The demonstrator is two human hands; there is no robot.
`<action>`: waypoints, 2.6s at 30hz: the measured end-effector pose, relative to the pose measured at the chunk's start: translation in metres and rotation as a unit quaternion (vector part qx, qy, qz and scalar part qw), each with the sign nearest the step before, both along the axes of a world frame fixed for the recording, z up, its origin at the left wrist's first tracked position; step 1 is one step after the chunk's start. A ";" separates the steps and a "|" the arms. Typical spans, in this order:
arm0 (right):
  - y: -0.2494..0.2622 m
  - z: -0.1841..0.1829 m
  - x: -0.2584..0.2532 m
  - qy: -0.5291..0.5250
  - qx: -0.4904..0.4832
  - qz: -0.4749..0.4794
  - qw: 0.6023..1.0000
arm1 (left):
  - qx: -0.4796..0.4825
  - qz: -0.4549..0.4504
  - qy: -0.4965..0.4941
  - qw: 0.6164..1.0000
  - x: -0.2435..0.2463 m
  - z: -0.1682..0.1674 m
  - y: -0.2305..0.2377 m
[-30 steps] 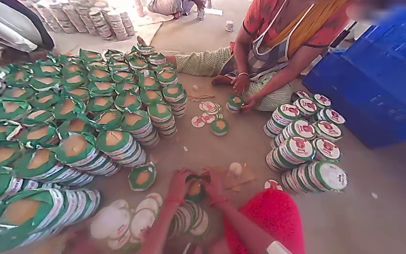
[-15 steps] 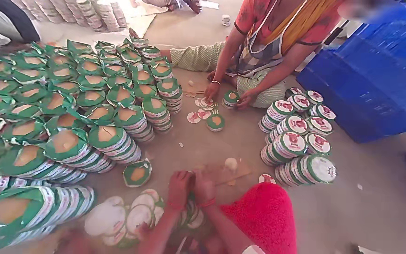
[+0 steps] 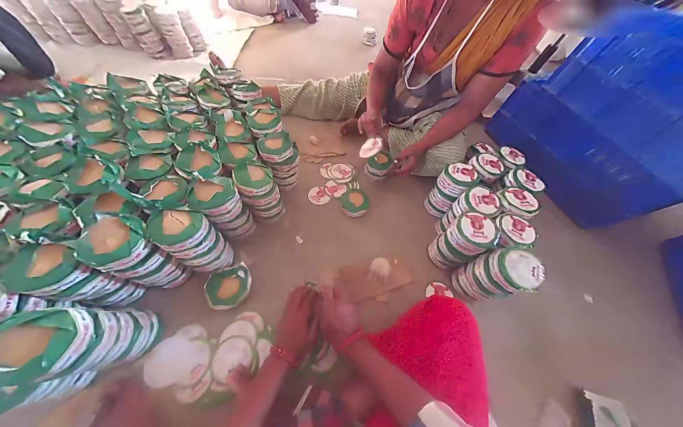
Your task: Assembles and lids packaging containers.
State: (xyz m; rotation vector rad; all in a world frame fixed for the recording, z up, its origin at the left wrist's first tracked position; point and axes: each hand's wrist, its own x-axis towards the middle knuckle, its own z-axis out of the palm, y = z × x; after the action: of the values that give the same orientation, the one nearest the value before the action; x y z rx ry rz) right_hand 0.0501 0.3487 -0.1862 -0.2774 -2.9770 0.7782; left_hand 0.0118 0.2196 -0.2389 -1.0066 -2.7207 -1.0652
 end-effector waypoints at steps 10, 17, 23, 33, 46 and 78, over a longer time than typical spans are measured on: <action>0.025 -0.004 -0.010 -0.027 -0.464 -0.162 0.871 | -0.023 -0.018 0.051 0.998 0.002 -0.002 -0.002; 0.050 0.007 -0.017 -0.050 -0.529 -0.256 0.807 | -0.103 -0.005 0.068 0.992 -0.002 0.014 0.007; 0.040 0.008 -0.014 -0.080 -0.549 -0.199 0.808 | -0.088 -0.025 0.109 0.990 -0.014 0.008 0.006; 0.046 0.015 -0.017 -0.061 -0.583 -0.224 0.778 | -0.067 -0.056 0.181 0.980 -0.018 -0.001 -0.002; 0.041 0.005 -0.017 -0.212 -0.444 0.030 0.870 | -0.099 -0.154 0.129 0.975 -0.035 0.001 -0.044; 0.034 0.006 -0.008 -0.129 -0.193 0.086 0.969 | -0.096 -0.045 0.174 0.979 0.004 0.007 -0.044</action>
State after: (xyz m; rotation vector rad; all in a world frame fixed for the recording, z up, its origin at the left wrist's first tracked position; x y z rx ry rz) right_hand 0.0419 0.3828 -0.1802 -0.1452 -3.0921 1.4508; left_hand 0.0154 0.1757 -0.2320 -1.2230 -2.5410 -0.5723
